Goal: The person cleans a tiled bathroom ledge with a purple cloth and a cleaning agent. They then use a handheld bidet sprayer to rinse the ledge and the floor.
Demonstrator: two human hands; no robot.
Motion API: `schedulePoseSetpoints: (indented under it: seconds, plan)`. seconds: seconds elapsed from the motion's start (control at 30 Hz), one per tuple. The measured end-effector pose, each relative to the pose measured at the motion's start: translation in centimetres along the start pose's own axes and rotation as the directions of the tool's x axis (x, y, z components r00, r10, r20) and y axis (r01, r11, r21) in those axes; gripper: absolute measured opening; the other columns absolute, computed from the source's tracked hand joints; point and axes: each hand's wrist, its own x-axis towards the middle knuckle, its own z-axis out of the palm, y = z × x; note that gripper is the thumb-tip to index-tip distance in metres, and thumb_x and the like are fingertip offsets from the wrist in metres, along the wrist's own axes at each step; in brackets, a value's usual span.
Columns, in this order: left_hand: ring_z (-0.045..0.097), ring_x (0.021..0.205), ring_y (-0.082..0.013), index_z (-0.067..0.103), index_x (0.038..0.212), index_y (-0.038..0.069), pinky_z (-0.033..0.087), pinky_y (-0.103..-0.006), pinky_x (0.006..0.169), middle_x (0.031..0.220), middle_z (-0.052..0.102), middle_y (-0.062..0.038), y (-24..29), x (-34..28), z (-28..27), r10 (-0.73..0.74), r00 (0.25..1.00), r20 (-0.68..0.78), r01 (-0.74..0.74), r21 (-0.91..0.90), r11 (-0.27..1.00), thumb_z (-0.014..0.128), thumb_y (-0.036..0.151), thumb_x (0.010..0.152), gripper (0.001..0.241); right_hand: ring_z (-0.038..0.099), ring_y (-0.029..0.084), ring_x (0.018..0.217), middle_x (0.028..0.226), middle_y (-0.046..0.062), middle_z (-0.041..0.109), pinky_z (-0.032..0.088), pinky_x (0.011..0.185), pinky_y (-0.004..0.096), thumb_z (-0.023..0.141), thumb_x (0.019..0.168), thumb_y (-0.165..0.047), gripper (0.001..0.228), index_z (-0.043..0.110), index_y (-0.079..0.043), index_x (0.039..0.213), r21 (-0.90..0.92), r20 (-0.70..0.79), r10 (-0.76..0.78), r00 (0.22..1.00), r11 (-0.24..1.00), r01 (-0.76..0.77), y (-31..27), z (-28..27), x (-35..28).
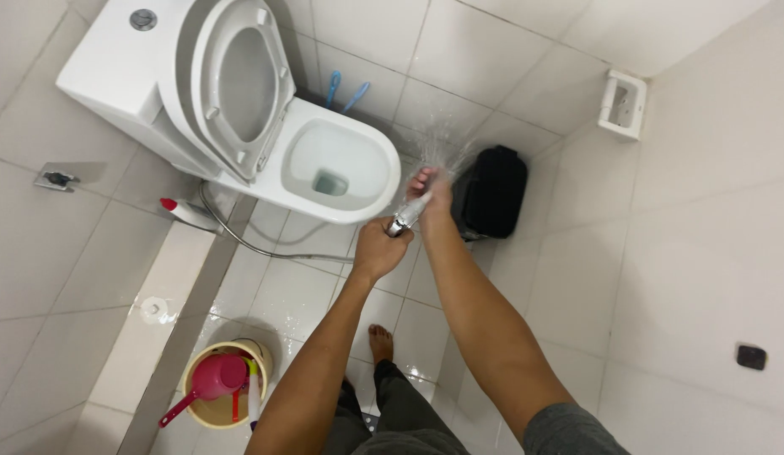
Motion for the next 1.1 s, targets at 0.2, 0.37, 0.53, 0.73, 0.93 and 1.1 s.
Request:
schedulePoseSetpoints:
  seconds: [0.2, 0.37, 0.53, 0.73, 0.93, 1.1]
  plan:
    - [0.059, 0.056, -0.0247, 0.070, 0.078, 0.001, 0.047, -0.0421, 0.059, 0.061, 0.064, -0.013, 2.1, 0.1, 2.8, -0.012, 0.991, 0.136, 0.002, 0.074, 0.997, 0.071, 0.020, 0.079, 0.020, 0.053, 0.015, 0.058, 0.070, 0.005, 0.056, 0.047, 0.051, 0.027, 0.055, 0.098, -0.018, 0.021, 0.053, -0.006, 0.081, -0.040, -0.204, -0.239, 0.949, 0.971, 0.236, -5.8, 1.2, -4.0]
    - [0.059, 0.056, -0.0247, 0.071, 0.079, 0.003, 0.047, -0.0418, 0.059, 0.062, 0.065, -0.012, 3.0, 0.1, 5.2, -0.009, 0.990, 0.141, -0.001, 0.067, 0.998, 0.071, 0.021, 0.079, 0.018, 0.060, 0.018, 0.062, 0.070, 0.008, 0.060, 0.054, 0.057, 0.029, 0.059, 0.097, -0.013, 0.015, 0.058, -0.003, 0.086, -0.039, -0.295, -0.317, 0.901, 0.946, 0.320, -9.1, -1.3, -3.4]
    - [0.059, 0.056, -0.0231, 0.072, 0.081, 0.003, 0.046, -0.0407, 0.059, 0.062, 0.065, -0.010, 3.4, 0.0, 6.7, -0.025, 0.987, 0.156, 0.017, 0.052, 0.998, 0.070, 0.021, 0.080, 0.018, 0.064, 0.020, 0.067, 0.075, 0.009, 0.064, 0.058, 0.062, 0.031, 0.063, 0.094, -0.013, 0.011, 0.062, -0.004, 0.089, -0.117, -0.310, -0.499, 0.809, 0.865, 0.489, -9.5, -0.1, -4.6]
    - [0.057, 0.056, -0.0212, 0.072, 0.083, 0.003, 0.046, -0.0395, 0.057, 0.061, 0.064, -0.010, 2.7, -0.2, 7.2, -0.058, 0.989, 0.133, 0.061, -0.019, 0.998, 0.068, 0.018, 0.081, 0.017, 0.068, 0.024, 0.080, 0.086, 0.010, 0.067, 0.061, 0.075, 0.038, 0.061, 0.095, -0.012, 0.012, 0.064, 0.000, 0.095, -0.156, -0.279, -0.588, 0.760, 0.808, 0.568, -9.5, 1.9, -5.3]
    - [0.063, 0.068, -0.0181, 0.072, 0.088, 0.000, 0.049, -0.0361, 0.068, 0.075, 0.071, -0.011, 0.5, 1.1, 7.7, -0.022, 0.994, -0.110, 0.006, -0.145, 0.989, 0.069, 0.019, 0.086, 0.020, 0.071, 0.025, 0.096, 0.104, 0.015, 0.071, 0.062, 0.089, 0.039, 0.050, 0.101, -0.012, 0.019, 0.064, 0.001, 0.108, -0.297, -0.046, -0.460, 0.887, 0.854, 0.428, -6.0, 2.5, -8.2]
    - [0.067, 0.092, -0.0179, 0.066, 0.114, 0.001, 0.052, -0.0335, 0.082, 0.102, 0.073, -0.010, 0.0, 1.3, 5.5, 0.015, 0.971, -0.237, -0.127, -0.465, 0.876, 0.064, 0.029, 0.095, 0.034, 0.065, 0.026, 0.112, 0.123, 0.016, 0.067, 0.053, 0.098, 0.040, 0.056, 0.106, -0.019, 0.036, 0.060, 0.001, 0.135, -0.630, 0.115, -0.178, 0.977, 0.748, 0.210, 1.3, 9.5, -19.3]
